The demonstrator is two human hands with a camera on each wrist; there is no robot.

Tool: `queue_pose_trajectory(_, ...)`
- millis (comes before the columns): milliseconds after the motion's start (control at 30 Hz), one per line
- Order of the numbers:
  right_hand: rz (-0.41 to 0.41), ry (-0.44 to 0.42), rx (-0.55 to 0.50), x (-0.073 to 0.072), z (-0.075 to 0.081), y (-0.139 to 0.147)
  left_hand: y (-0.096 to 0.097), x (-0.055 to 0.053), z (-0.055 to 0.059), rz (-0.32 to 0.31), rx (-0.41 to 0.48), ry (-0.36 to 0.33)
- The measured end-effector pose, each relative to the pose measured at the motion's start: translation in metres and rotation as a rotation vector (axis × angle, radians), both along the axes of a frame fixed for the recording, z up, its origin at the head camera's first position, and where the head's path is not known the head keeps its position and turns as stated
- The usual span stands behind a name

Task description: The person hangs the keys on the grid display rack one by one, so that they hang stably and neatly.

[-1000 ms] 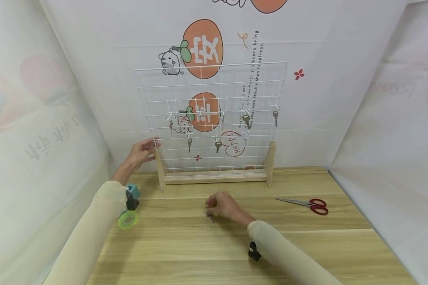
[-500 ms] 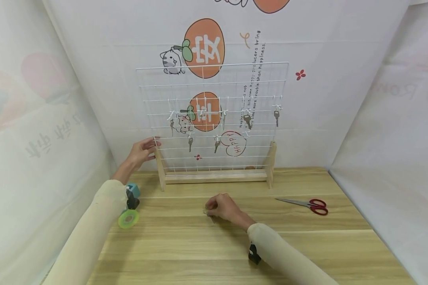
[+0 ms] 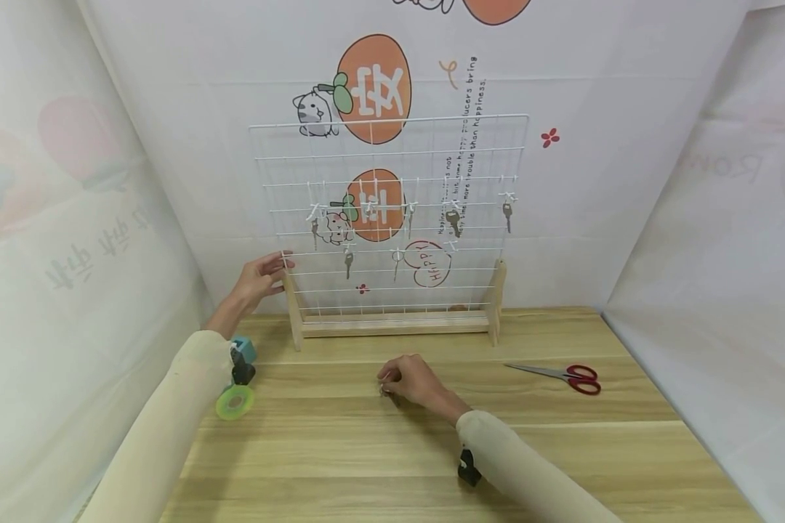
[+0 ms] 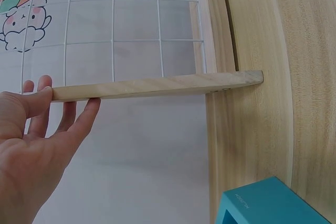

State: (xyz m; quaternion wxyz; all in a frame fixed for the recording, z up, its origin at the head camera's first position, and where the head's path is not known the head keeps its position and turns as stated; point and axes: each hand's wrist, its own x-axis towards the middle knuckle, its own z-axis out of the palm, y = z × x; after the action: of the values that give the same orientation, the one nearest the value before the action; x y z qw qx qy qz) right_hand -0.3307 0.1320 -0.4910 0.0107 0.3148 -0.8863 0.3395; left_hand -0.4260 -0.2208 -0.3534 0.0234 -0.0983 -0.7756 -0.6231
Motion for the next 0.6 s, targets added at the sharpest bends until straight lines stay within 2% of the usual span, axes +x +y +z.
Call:
queue_pose_trajectory(367, 0.000, -0.002, -0.013, -0.001, 0.004, 0.007, 0.000, 0.002, 0.001, -0.002, 0.001, -0.011)
queue_pose_trajectory(600, -0.028, 0.005, -0.010, -0.003, 0.007, 0.013, -0.001, 0.000, 0.001, -0.002, 0.004, -0.021)
